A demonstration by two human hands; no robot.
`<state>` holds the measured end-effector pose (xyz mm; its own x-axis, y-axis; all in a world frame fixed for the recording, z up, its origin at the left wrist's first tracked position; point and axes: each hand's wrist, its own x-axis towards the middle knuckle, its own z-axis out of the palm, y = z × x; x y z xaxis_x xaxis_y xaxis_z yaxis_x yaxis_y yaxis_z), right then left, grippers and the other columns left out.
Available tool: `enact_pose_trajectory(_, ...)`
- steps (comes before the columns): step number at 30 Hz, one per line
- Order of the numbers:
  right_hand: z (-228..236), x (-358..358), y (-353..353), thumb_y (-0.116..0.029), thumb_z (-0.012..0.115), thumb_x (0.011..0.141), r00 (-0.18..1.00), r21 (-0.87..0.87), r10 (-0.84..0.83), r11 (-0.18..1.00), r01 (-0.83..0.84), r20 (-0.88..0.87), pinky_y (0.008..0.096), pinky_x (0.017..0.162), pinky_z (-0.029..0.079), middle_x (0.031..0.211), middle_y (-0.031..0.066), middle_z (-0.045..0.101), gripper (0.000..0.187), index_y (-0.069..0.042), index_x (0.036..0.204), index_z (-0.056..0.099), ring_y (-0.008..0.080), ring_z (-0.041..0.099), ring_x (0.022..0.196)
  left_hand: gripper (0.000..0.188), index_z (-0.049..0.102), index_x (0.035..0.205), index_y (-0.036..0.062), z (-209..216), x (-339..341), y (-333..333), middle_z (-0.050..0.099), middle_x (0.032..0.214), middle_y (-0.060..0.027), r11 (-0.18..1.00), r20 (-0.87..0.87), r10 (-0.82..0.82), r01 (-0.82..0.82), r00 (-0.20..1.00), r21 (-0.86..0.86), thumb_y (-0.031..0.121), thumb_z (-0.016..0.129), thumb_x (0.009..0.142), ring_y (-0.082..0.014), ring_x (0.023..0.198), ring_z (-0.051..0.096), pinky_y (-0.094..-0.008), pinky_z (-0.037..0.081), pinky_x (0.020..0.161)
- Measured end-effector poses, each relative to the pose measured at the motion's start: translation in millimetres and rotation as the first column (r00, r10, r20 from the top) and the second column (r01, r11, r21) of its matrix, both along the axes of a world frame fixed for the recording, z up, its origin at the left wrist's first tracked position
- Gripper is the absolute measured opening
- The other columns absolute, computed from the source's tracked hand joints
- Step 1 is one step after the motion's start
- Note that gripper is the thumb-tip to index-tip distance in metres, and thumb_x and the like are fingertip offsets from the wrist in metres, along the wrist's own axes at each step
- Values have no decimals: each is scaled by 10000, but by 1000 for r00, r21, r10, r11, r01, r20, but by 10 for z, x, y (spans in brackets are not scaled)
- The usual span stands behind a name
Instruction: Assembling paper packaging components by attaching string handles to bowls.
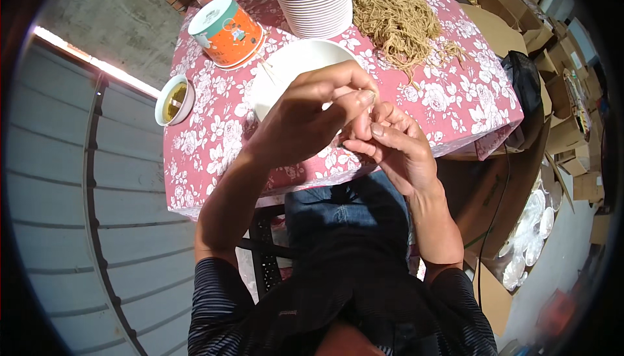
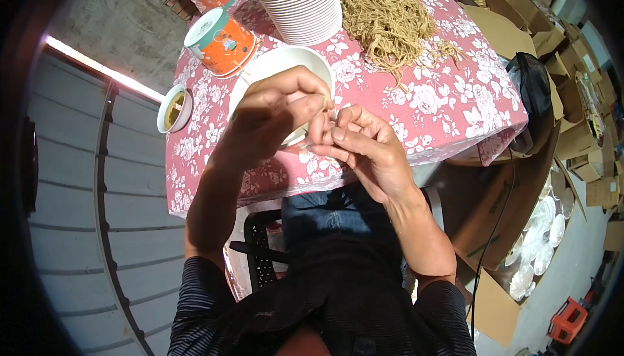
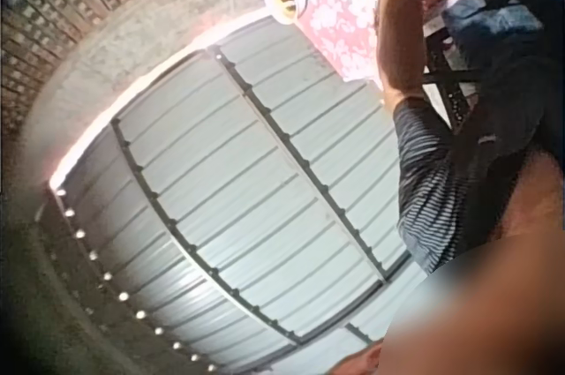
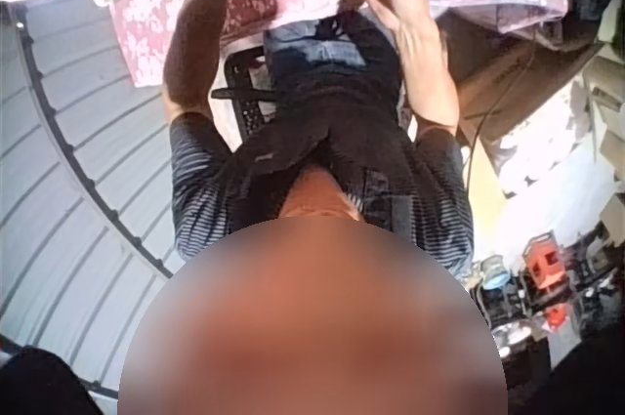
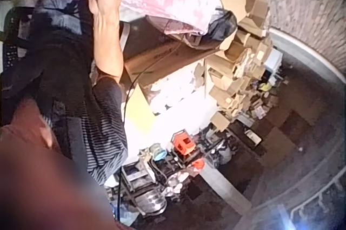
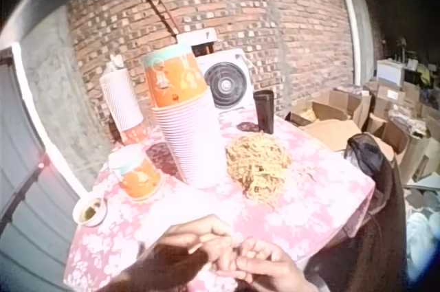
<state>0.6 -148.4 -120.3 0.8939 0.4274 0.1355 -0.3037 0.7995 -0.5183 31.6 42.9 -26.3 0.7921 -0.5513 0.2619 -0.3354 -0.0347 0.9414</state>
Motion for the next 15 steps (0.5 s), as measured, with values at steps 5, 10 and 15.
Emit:
enact_pose_trajectory(5, 56, -62, -50, -25, 600, 1015, 999, 81, -32, 996, 30, 21, 461, 1049, 581, 1013, 135, 714, 45, -10, 1054, 613, 269, 729, 1064, 182, 653, 1023, 0, 161, 57, -26, 603, 789, 0, 947, 34, 94, -100, 995, 305, 142, 547, 1063, -75, 717, 569, -259, 477, 666)
enact_pose_trajectory(10, 117, 49, -88, -51, 594, 1018, 991, 30, -133, 991, 134, -15, 430, 1064, 550, 1022, 126, 720, 76, -39, 1089, 619, 278, 709, 1116, 182, 649, 1008, -13, 73, -26, -14, 618, 781, -16, 923, 125, 221, -249, 967, 293, 144, 567, 1049, -68, 719, 573, -248, 483, 685)
enact_pose_trajectory(15, 291, 399, -22, -50, 571, 1025, 997, 76, -5, 997, 11, -73, 367, 842, 621, 982, 117, 688, 154, -25, 1176, 588, 241, 709, 932, 207, 644, 979, 3, 128, -190, 29, 620, 704, -77, 899, 317, 285, -367, 904, 239, 162, 524, 1037, -172, 624, 641, -331, 522, 630)
